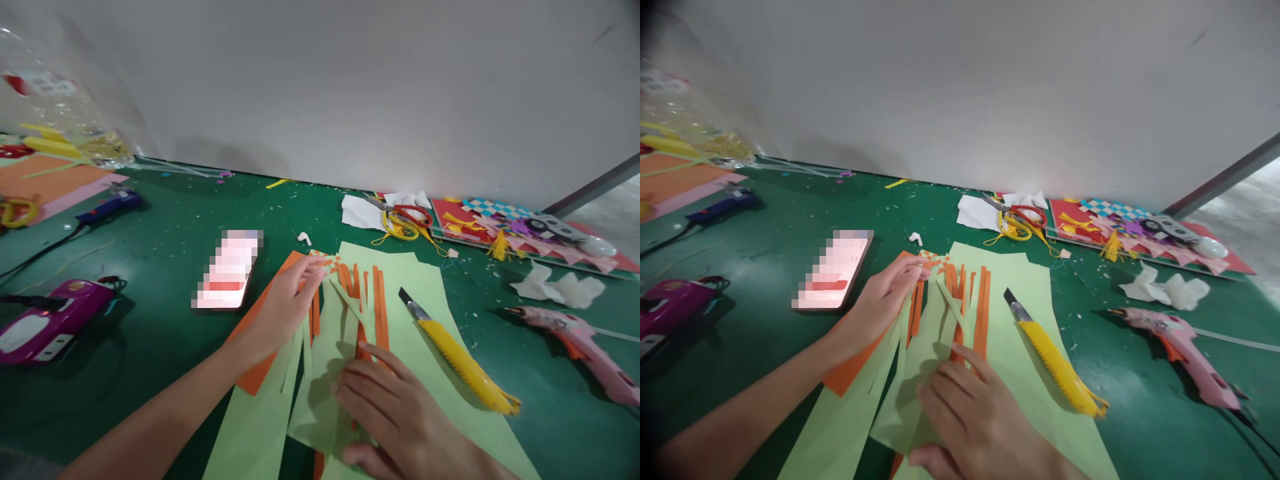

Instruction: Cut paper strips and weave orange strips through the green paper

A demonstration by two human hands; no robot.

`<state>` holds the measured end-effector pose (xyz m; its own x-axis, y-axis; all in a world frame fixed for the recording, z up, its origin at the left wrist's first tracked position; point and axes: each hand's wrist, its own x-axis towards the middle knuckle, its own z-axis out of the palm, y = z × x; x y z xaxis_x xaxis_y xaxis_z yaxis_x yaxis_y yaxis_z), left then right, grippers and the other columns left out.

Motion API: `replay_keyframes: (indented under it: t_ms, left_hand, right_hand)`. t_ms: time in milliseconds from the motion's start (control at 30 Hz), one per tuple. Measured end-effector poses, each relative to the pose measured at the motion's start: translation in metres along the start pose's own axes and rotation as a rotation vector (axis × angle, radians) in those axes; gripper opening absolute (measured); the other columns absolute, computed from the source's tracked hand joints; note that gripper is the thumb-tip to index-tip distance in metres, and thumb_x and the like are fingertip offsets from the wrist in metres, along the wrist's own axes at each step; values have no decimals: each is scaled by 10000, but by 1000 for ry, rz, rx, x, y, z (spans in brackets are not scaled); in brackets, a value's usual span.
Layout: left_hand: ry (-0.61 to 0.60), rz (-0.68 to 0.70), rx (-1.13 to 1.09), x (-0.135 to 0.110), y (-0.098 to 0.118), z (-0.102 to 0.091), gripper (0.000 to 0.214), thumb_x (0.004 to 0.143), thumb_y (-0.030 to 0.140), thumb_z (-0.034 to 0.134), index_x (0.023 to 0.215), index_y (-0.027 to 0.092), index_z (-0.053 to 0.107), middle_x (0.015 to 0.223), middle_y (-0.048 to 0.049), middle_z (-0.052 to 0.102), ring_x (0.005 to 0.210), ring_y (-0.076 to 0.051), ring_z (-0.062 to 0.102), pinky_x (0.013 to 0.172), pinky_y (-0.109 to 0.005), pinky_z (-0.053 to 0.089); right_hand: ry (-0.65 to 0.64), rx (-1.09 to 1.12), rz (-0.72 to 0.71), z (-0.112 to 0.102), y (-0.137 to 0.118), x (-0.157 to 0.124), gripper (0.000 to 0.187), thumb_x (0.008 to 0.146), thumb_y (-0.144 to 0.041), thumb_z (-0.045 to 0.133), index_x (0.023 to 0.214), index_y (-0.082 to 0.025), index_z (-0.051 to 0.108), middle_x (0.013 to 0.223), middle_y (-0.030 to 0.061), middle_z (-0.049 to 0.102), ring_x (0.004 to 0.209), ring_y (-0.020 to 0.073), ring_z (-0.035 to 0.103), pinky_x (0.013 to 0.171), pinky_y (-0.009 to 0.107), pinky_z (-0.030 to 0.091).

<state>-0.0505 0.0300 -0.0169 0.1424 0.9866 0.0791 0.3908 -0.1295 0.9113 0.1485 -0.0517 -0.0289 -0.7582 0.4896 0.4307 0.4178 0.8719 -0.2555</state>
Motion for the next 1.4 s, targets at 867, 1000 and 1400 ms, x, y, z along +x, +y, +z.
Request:
replay_keyframes:
  t_ms: [867,1000,1400]
  left_hand:
    - [-478,346,367,-11,7,0,319,939,296,404,1234,265,521,846,-6,701,734,-139,645,670,-231,463]
    - [-493,248,218,-11,7,2,329,935,306,415,1238,265,536,864,-10,714,772,-137,665,672,-216,482]
    - [121,-42,-525,4,11,-10,153,872,320,558,889,205,657,695,6,671,710,-136,637,776,-264,497]
  right_hand:
    - [60,24,528,-5,28,-12,265,922,-243,467,1126,-218,633,1194,102,570,1192,263,456,953,476,448]
    - [78,125,541,-2,28,-9,241,921,-224,469,1073,-204,654,1119,90,607,1192,247,455,975,451,442]
    - [223,262,619,-4,27,-6,219,896,-214,501,1050,-199,657,1050,78,643,1018,208,565,864,383,510]
